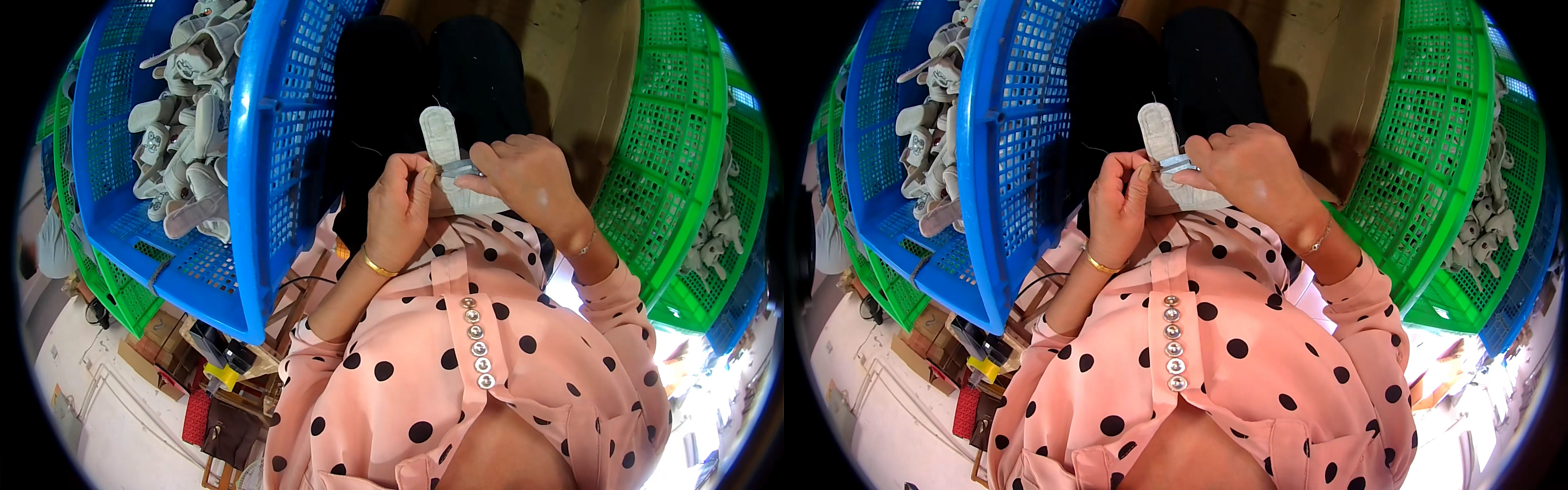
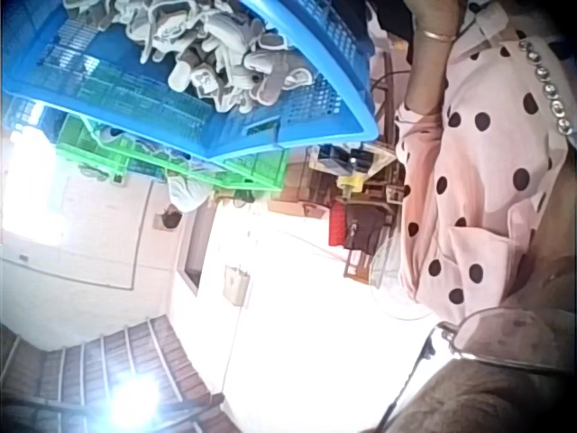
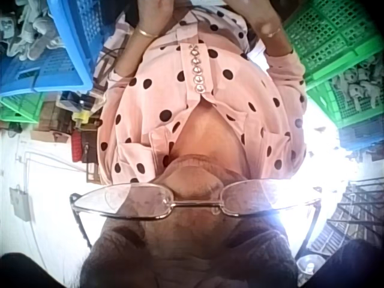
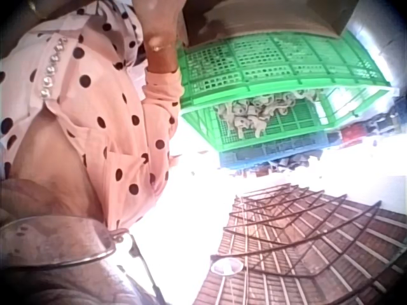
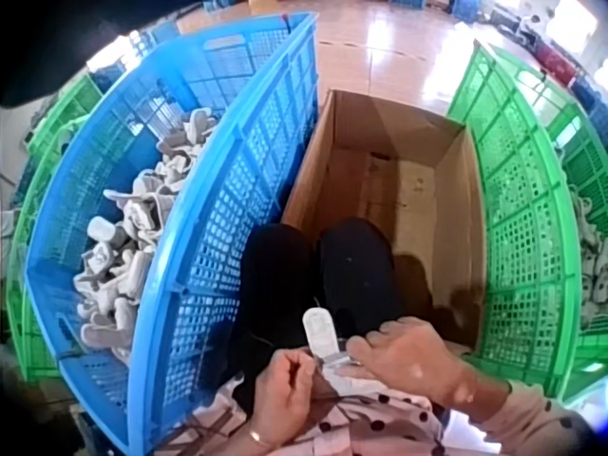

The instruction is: The person sits on the floor and uses scissors to trim excess threads and fabric from the edges of white slippers. They handle the slippers one by one, picking them from a blue basket, trimming them, and placing them into a green basket.

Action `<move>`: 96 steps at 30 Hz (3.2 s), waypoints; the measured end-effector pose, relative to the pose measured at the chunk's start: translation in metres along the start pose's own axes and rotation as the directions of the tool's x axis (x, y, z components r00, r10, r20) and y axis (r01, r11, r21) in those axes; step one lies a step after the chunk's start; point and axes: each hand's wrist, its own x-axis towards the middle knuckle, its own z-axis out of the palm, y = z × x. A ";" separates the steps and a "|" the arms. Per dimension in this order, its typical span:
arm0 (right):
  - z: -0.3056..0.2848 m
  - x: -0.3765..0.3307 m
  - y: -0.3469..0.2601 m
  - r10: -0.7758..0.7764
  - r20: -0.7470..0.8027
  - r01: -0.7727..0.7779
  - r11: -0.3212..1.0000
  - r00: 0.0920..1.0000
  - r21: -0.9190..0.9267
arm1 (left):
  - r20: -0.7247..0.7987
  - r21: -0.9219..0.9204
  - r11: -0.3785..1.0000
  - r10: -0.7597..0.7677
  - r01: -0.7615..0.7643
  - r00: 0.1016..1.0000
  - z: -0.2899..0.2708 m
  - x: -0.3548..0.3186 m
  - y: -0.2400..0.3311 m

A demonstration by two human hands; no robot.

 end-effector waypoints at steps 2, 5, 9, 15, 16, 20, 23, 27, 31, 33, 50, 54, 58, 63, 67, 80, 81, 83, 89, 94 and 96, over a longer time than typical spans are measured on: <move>0.001 0.000 0.000 -0.008 0.000 0.008 1.000 1.000 -0.013 | 0.002 -0.055 0.998 -0.038 0.038 0.999 0.000 0.001 -0.002; 0.001 0.001 0.000 -0.011 -0.014 0.011 1.000 1.000 -0.007 | 0.051 -0.131 0.981 -0.136 0.141 0.989 -0.001 0.001 -0.002; 0.004 -0.001 0.003 0.014 0.041 -0.016 0.999 0.999 0.035 | 0.107 -0.179 0.962 -0.188 0.205 0.976 -0.003 0.003 -0.002; 0.007 -0.001 0.004 0.050 0.103 -0.061 0.993 0.993 0.103 | 0.054 -0.187 0.973 -0.126 0.134 0.991 -0.001 0.004 -0.004; 0.007 -0.001 0.003 0.050 0.101 -0.058 0.995 0.994 0.083 | 0.078 -0.193 0.967 -0.154 0.167 0.985 -0.002 0.005 -0.003; 0.002 0.001 -0.005 0.058 0.100 -0.060 0.998 0.993 0.020 | 0.137 -0.187 0.949 -0.230 0.254 0.963 -0.005 0.005 -0.001; 0.004 0.000 -0.008 0.063 0.078 -0.067 0.997 0.995 0.038 | 0.162 -0.212 0.941 -0.232 0.263 0.959 -0.006 0.005 0.002; 0.003 0.001 0.000 0.224 0.236 -0.293 0.901 0.946 0.319 | 0.100 -0.440 0.853 -0.264 0.281 0.959 -0.006 0.005 -0.011; 0.012 0.004 0.013 0.348 0.411 -0.535 0.463 0.843 0.707 | 0.159 -0.535 0.785 -0.271 0.313 0.950 -0.011 0.006 -0.012; 0.014 0.006 0.011 0.335 0.431 -0.535 0.350 0.838 0.769 | 0.201 -0.549 0.767 -0.265 0.332 0.943 -0.013 0.007 -0.011; 0.006 0.000 -0.012 0.289 0.583 -0.604 -0.017 0.760 0.796 | -0.001 0.486 0.806 0.387 -0.338 0.922 -0.035 0.018 0.015; 0.009 -0.001 -0.014 0.295 0.548 -0.572 -0.005 0.783 0.820 | 0.052 0.603 0.652 0.544 -0.460 0.838 -0.017 0.016 0.017; 0.008 0.000 -0.013 0.274 0.543 -0.570 0.021 0.794 0.822 | 0.111 0.601 0.561 0.647 -0.569 0.755 -0.016 0.023 0.013; 0.008 0.002 -0.013 0.269 0.569 -0.591 0.001 0.777 0.807 | 0.149 0.541 0.584 0.642 -0.606 0.752 -0.014 0.028 0.009; 0.007 -0.001 -0.012 0.322 0.583 -0.619 0.013 0.746 0.785 | 0.103 0.322 0.838 0.432 -0.441 0.896 -0.006 0.025 0.003; 0.003 -0.002 -0.015 0.377 0.584 -0.647 0.055 0.719 0.761 | 0.152 -0.012 0.987 0.163 -0.163 0.975 -0.012 0.029 0.004; 0.005 -0.003 -0.016 0.382 0.576 -0.637 0.044 0.723 0.770 | 0.178 0.028 0.984 0.168 -0.175 0.970 -0.016 0.030 0.007; 0.010 -0.004 -0.017 0.391 0.560 -0.616 0.022 0.730 0.788 | 0.191 0.085 0.971 0.206 -0.225 0.960 -0.018 0.031 0.006; 0.013 -0.005 -0.019 0.394 0.539 -0.609 0.071 0.745 0.790 | 0.149 0.126 0.939 0.301 -0.320 0.942 -0.014 0.031 -0.002; 0.002 -0.002 -0.017 0.403 0.513 -0.617 0.190 0.758 0.764 | 0.079 0.019 0.975 0.217 -0.219 0.973 -0.005 0.026 0.000; 0.000 -0.006 -0.012 0.433 0.363 -0.551 0.471 0.825 0.689 | 0.076 -0.073 0.989 0.134 -0.128 0.988 -0.001 0.025 0.002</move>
